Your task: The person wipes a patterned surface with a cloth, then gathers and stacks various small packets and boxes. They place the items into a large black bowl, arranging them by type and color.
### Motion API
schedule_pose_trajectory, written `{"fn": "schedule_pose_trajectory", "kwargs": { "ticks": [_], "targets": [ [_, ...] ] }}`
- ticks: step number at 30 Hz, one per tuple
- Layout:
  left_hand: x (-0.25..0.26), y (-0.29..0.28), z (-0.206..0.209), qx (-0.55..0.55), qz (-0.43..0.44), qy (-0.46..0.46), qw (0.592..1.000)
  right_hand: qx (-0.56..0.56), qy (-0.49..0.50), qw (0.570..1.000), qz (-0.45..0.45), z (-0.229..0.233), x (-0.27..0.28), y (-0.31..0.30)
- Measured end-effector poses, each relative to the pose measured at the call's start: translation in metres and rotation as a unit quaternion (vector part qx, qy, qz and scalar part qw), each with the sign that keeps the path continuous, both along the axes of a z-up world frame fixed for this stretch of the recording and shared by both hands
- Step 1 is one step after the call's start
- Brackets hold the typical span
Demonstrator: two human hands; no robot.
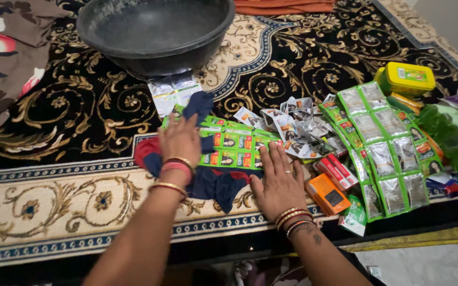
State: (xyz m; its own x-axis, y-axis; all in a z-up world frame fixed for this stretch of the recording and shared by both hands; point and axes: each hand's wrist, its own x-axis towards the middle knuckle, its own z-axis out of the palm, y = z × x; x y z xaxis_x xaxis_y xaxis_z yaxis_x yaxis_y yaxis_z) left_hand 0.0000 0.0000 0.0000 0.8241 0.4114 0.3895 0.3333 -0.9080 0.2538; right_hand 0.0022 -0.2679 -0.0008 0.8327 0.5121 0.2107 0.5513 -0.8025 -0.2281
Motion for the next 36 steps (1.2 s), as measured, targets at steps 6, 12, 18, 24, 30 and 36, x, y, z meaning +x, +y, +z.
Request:
{"fn": "schedule_pose_trajectory", "kwargs": {
  "ticks": [6,12,18,24,30,36],
  "targets": [
    [-0.009,-0.117,0.002,-0.071,-0.285,-0.046,0.955,-0.033,-0.072,0.997,0.023,-0.009,0.007,-0.004],
    [-0.008,-0.103,0.015,-0.062,-0.186,0.009,0.981,-0.004,-0.029,1.000,0.009,-0.002,0.005,0.000],
    [-0.010,-0.028,0.015,-0.023,-0.001,0.037,0.999,-0.005,-0.038,0.999,0.008,0.003,0.001,0.000],
    [-0.020,0.016,0.009,-0.072,0.078,-0.030,0.994,-0.010,-0.034,0.999,0.003,0.003,0.001,0.001],
    [-0.035,0.013,0.018,-0.097,0.126,-0.013,0.987,-0.018,-0.018,1.000,0.008,-0.002,0.006,0.000],
    [-0.034,0.021,0.022,-0.090,0.139,0.030,0.986,-0.074,0.047,0.996,-0.035,0.012,0.001,0.005]
  ]
}}
